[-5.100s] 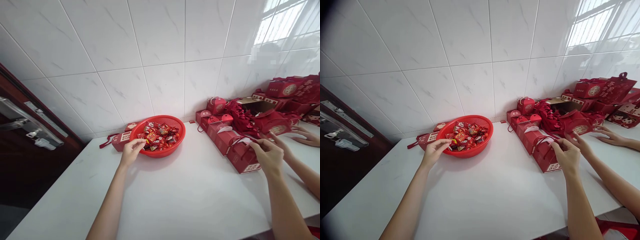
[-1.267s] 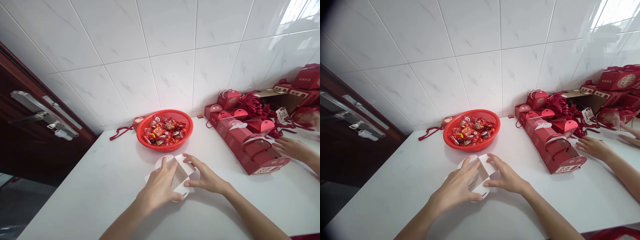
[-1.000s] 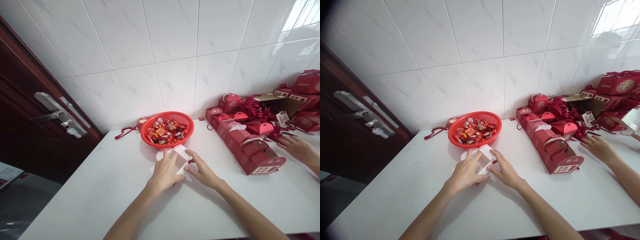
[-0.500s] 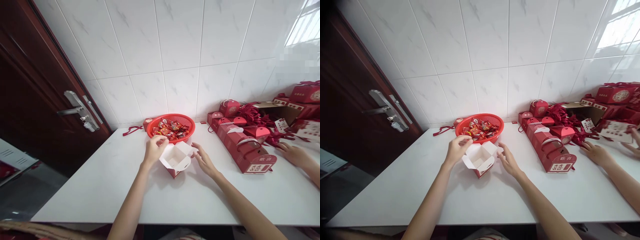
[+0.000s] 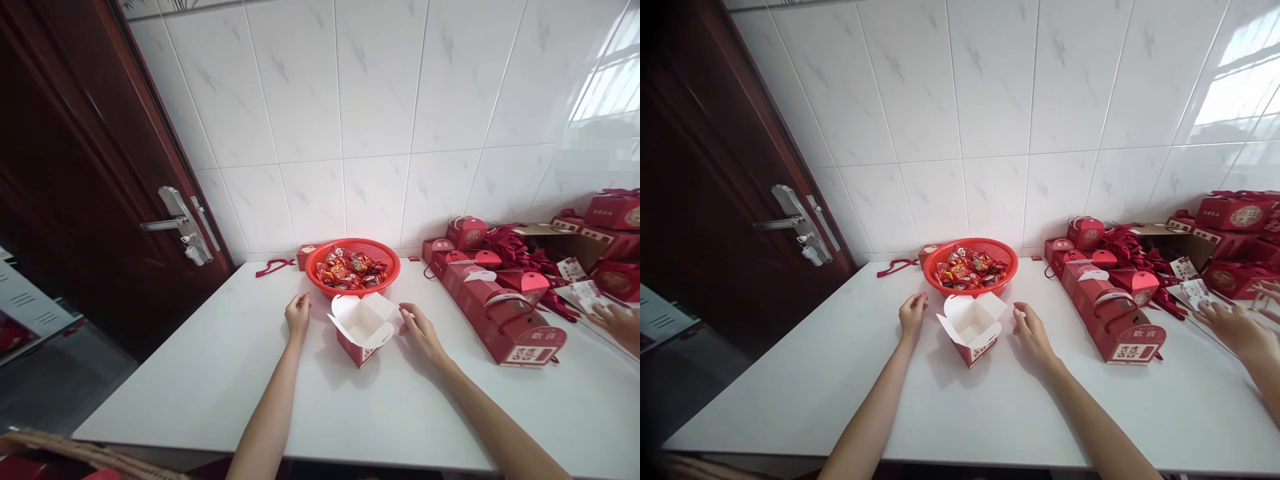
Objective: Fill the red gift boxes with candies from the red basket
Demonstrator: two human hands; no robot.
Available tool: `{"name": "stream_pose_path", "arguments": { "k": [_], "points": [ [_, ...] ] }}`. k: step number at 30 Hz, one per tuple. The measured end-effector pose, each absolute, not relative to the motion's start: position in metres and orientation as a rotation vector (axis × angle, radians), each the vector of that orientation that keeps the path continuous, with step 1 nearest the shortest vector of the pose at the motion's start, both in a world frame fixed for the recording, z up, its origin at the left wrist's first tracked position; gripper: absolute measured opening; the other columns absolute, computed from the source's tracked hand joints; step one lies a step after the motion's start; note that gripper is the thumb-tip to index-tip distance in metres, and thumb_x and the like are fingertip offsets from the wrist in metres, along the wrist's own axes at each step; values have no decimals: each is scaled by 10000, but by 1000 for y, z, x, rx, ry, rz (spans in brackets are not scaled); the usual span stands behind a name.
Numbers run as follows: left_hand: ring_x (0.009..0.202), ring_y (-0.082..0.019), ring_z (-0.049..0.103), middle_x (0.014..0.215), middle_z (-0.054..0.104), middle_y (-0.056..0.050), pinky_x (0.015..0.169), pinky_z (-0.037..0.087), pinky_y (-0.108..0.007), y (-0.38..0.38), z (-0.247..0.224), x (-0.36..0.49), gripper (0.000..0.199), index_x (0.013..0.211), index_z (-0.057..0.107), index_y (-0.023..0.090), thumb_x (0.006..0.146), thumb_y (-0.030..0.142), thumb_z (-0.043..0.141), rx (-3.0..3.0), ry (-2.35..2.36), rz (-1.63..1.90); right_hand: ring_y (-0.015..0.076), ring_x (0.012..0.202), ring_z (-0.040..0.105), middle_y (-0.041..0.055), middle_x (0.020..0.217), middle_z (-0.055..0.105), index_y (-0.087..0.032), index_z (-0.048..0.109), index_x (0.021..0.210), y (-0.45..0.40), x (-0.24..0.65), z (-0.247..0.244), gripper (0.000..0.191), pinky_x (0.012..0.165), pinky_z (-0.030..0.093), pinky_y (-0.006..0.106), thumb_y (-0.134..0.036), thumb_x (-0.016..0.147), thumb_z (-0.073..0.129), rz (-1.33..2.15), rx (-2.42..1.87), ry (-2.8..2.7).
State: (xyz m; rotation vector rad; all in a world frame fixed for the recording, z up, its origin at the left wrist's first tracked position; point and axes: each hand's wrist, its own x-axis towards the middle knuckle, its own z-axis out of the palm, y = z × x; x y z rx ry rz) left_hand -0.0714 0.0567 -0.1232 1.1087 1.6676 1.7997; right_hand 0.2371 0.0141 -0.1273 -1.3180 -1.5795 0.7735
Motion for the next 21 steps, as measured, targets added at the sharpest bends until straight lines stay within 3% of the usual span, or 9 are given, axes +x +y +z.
{"name": "stream_pose_path", "arguments": {
  "k": [9,21],
  "points": [
    [692,-209,655,771,725,-83,658,560,-321,59,-133,-71,326,768,700,169,687,464,587,1191,1617,1750,252,658,623,17,563,591,-169,632,1045,19,241,-130,569,658,466,356,-658,870,401,721,-1412,-1474],
    [612,-205,627,680,702,-64,606,544,-320,62,-131,-73,359,719,707,175,666,518,618,1258,1578,1718,246,576,638,24,564,633,-197,656,943,23,239,-126,550,642,501,371,-706,824,484,665,-1348,-1429]
  ]
}}
